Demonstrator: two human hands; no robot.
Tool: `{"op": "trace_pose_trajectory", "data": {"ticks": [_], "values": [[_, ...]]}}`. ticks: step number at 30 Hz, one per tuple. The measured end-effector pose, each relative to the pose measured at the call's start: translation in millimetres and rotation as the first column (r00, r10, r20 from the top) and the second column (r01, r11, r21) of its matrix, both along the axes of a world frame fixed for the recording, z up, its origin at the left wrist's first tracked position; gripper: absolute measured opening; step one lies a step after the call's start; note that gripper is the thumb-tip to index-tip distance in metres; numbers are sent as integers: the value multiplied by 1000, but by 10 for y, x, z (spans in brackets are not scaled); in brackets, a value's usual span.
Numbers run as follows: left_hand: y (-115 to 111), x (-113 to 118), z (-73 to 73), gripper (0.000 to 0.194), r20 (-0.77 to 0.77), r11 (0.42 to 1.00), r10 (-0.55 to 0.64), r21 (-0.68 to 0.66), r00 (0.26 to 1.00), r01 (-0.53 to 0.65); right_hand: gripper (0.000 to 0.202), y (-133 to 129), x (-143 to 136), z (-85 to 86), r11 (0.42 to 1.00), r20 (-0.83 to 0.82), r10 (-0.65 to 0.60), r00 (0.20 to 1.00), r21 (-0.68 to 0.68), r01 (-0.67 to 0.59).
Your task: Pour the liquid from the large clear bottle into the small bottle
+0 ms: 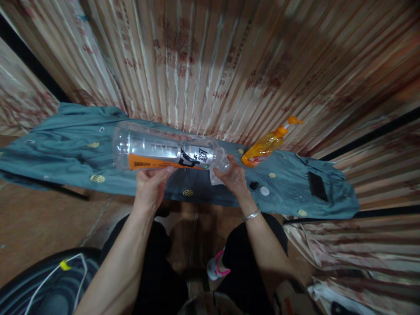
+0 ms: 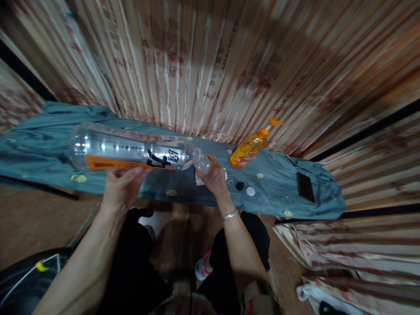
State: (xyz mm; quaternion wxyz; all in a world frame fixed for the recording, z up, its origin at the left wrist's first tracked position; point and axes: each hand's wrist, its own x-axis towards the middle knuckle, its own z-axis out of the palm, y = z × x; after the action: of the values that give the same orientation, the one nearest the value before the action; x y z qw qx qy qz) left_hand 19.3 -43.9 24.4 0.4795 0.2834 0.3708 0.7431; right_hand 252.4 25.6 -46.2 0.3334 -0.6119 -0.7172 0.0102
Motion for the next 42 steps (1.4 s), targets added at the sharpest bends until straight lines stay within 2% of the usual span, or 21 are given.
{"op": "trace_pose_trajectory", "data": {"ticks": [8,16,26,42], "values": [[5,0,-5,42,15,1000,3,-4,1000,-3,52,11,11,-19,1000,39,-9,999,17,9],[-11,6,33,43,-14,1000,-5,-16,1000,5,56,-13,-21,70,997,36,-34,999,-72,36],[-7,15,22,48,9,1000,6,-5,1000,-6,53,-12,-9,45,999,9,-8,1000,-31,8],[-8,6,-7,39,-5,1000,-5,-12,1000,5,53,-9,-2,25,1000,-7,-3,1000,-23,3]]}}
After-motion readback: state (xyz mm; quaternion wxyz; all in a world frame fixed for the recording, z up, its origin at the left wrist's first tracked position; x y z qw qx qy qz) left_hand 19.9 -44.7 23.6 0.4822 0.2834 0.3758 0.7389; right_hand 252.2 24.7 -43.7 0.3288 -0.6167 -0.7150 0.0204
